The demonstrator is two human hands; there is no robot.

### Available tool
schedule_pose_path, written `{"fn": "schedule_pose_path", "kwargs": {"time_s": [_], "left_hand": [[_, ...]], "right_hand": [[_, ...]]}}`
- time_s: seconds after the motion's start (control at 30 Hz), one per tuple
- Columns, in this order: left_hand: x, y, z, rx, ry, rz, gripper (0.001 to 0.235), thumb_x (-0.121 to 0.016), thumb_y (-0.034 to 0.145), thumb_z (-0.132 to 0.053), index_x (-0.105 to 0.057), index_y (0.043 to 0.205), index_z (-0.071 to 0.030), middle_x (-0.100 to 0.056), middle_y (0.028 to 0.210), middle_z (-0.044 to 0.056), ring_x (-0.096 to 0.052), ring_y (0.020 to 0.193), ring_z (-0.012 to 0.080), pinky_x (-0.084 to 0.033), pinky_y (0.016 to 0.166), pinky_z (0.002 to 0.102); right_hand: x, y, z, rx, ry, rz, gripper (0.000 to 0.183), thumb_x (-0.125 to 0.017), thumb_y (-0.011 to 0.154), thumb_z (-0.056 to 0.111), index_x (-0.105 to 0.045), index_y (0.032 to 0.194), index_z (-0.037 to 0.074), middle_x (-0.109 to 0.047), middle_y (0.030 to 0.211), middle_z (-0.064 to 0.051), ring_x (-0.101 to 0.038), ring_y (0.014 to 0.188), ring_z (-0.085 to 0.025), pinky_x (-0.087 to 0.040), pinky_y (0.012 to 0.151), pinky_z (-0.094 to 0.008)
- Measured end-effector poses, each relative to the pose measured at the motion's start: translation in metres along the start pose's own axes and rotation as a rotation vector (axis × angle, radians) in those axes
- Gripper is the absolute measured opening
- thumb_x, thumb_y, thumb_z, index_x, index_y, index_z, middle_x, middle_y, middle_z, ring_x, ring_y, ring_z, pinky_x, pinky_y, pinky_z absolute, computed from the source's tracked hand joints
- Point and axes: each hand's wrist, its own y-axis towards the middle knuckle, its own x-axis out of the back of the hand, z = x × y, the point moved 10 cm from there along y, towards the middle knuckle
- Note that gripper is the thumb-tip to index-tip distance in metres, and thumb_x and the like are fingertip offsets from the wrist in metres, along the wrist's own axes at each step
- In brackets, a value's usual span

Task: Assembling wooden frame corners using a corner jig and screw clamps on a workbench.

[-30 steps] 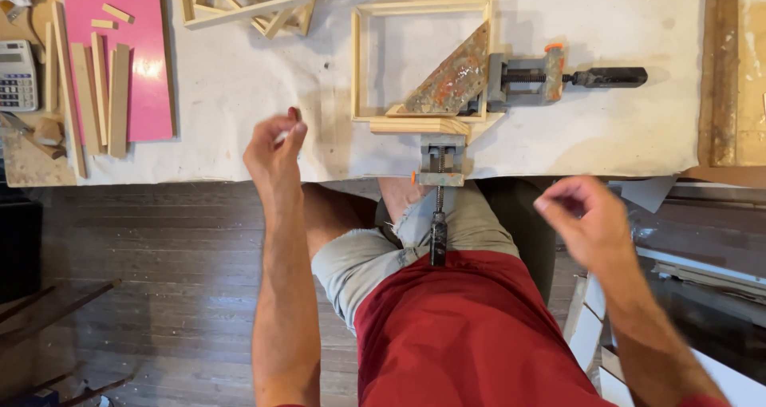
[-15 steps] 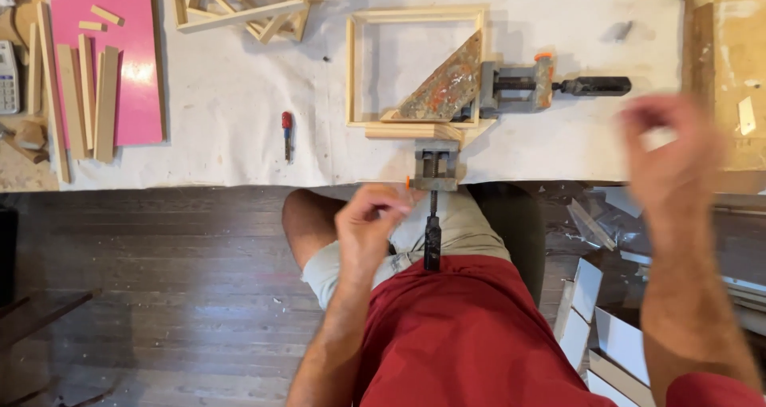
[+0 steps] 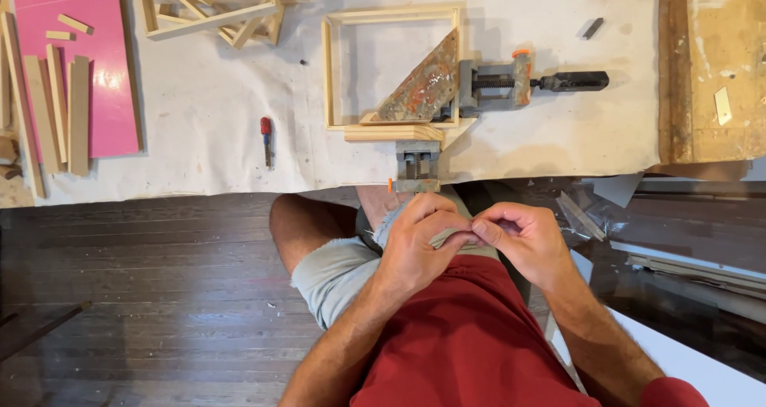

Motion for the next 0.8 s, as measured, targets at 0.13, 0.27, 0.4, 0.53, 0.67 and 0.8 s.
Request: {"fn": "schedule_pose_path", "kwargs": {"time_s": [0.13,0.27,0.4,0.53,0.67,0.8], "left_hand": [[0.001,0.005,-0.012,-0.075,0.118,0.013,0.015,-0.080,0.082,-0.001,-0.074,0.092,-0.011,-0.064,0.089,0.005,-0.064,0.079,0.0261,-0.057,0.071,0.036],[-0.005,0.008,-0.019,-0.187,0.230,0.029,0.015,-0.078,0.079,0.000,-0.073,0.088,-0.011,-0.063,0.085,0.004,-0.064,0.075,0.0251,-0.058,0.070,0.034],[-0.011,0.017,-0.025,-0.265,0.322,0.034,0.012,-0.074,0.076,-0.003,-0.069,0.084,-0.011,-0.060,0.083,0.005,-0.062,0.074,0.0266,-0.053,0.066,0.035],[-0.021,0.023,-0.027,-0.366,0.429,0.042,0.009,-0.071,0.074,-0.007,-0.067,0.081,-0.012,-0.059,0.083,0.005,-0.062,0.075,0.0263,-0.050,0.067,0.035],[-0.026,0.026,-0.008,-0.330,0.399,0.046,0.007,-0.071,0.074,-0.009,-0.066,0.079,-0.012,-0.058,0.081,0.005,-0.061,0.073,0.0267,-0.049,0.065,0.036],[-0.009,0.037,0.021,-0.159,0.408,0.003,0.013,-0.069,0.070,-0.005,-0.066,0.079,-0.015,-0.062,0.086,0.003,-0.064,0.081,0.0275,-0.050,0.071,0.037]], "right_hand": [[0.007,0.001,0.007,0.044,-0.083,-0.021,0.013,-0.077,0.091,0.010,-0.081,0.085,0.000,-0.076,0.068,-0.013,-0.073,0.066,-0.013,-0.061,0.066,-0.027],[0.006,0.005,0.010,0.046,-0.150,-0.002,0.012,-0.078,0.090,0.012,-0.082,0.086,0.002,-0.077,0.068,-0.011,-0.072,0.066,-0.011,-0.061,0.064,-0.027],[0.009,0.008,0.006,0.022,-0.119,-0.009,0.011,-0.077,0.090,0.009,-0.082,0.086,0.001,-0.076,0.067,-0.013,-0.070,0.064,-0.012,-0.061,0.061,-0.028],[0.017,0.010,-0.011,0.000,-0.060,-0.024,0.014,-0.075,0.093,0.012,-0.080,0.088,0.000,-0.075,0.068,-0.012,-0.070,0.068,-0.011,-0.062,0.065,-0.029],[0.019,0.021,-0.004,0.062,-0.118,-0.011,0.019,-0.068,0.098,0.015,-0.080,0.091,0.002,-0.076,0.070,-0.013,-0.071,0.068,-0.013,-0.062,0.063,-0.031],[0.008,0.056,0.037,0.405,-0.803,-0.093,0.026,-0.072,0.097,0.019,-0.076,0.122,0.023,-0.072,0.082,-0.004,-0.072,0.081,-0.025,-0.059,0.074,-0.038]]}}
